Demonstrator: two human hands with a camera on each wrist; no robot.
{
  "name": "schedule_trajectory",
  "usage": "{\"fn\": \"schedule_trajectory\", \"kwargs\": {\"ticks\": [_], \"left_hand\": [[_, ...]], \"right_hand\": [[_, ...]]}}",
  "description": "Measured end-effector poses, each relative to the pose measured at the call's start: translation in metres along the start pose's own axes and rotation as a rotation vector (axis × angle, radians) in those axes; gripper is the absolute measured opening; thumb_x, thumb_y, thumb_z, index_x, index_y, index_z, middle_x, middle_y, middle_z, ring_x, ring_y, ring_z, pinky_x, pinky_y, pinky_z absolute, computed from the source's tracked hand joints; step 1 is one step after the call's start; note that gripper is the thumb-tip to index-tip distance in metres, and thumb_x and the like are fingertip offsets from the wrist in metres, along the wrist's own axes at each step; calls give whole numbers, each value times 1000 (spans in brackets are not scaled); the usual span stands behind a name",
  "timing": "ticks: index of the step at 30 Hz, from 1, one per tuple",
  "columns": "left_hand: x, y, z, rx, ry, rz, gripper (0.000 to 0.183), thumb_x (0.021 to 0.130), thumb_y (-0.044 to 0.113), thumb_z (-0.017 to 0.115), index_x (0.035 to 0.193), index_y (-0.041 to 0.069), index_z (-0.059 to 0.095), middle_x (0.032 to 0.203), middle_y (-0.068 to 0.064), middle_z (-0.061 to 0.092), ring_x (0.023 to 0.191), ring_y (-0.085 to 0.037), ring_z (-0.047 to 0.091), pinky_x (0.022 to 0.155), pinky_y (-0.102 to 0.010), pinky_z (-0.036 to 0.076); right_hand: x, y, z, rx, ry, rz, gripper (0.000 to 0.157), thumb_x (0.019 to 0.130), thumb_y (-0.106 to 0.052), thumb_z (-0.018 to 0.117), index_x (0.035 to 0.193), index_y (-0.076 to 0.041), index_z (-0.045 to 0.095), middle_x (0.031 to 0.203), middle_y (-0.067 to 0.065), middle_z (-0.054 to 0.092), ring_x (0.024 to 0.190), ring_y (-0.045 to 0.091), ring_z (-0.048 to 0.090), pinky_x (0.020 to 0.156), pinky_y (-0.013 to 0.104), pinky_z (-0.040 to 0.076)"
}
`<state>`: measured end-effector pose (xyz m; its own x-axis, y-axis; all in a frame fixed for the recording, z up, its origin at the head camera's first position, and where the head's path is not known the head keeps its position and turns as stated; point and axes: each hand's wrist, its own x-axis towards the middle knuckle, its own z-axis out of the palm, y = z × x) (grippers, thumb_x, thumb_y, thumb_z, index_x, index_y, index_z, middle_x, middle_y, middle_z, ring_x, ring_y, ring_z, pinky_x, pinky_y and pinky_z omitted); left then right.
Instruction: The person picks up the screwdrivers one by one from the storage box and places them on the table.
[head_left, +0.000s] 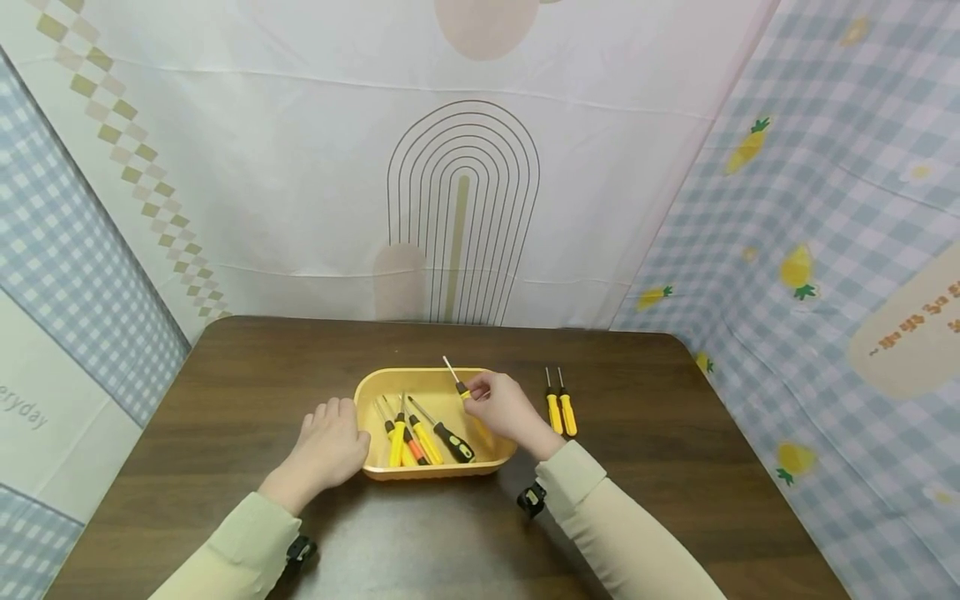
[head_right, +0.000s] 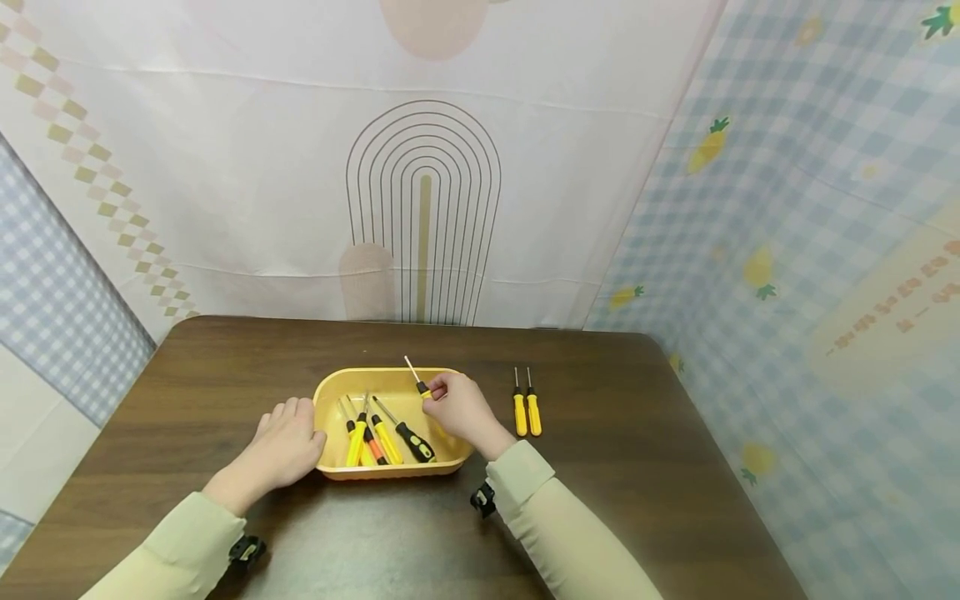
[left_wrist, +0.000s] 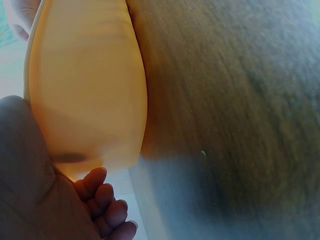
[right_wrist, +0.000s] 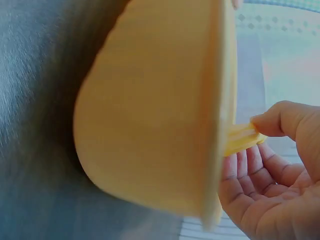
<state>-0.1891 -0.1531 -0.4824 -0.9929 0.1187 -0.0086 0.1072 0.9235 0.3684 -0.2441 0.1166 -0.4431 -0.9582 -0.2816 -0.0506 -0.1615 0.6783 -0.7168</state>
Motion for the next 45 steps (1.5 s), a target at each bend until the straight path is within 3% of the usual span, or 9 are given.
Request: {"fn": "schedule_trajectory", "kwargs": {"ticks": [19, 32, 45], "left_hand": [[0, -1, 0, 9, 6, 12, 36, 90, 24, 53, 107, -7, 47, 93, -14, 45, 89, -32, 43, 78, -48, 34], [0, 0, -1, 7, -3, 6, 36, 90, 25, 53, 108, -7, 48, 93, -13, 45, 89, -32, 43, 78, -48, 34], [1, -4, 4, 25, 62, 45, 32, 88, 24, 54, 101, -5, 48, 90, -14, 45, 88, -34, 45, 75, -48, 33]], "right_hand": [[-12, 28, -55, 120, 184, 14, 22, 86, -10, 69, 106, -3, 65, 92, 7, 63, 82, 19, 61, 69, 31, 52], [-24, 73, -83, 84, 192, 100, 26, 89, -15, 67, 109, 0, 63, 96, 10, 62, 83, 21, 60, 70, 32, 51], [-31, 109, -99, 70, 196, 188, 31, 91, -13, 63, 116, 5, 59, 102, 16, 61, 90, 26, 60, 69, 31, 51]]}}
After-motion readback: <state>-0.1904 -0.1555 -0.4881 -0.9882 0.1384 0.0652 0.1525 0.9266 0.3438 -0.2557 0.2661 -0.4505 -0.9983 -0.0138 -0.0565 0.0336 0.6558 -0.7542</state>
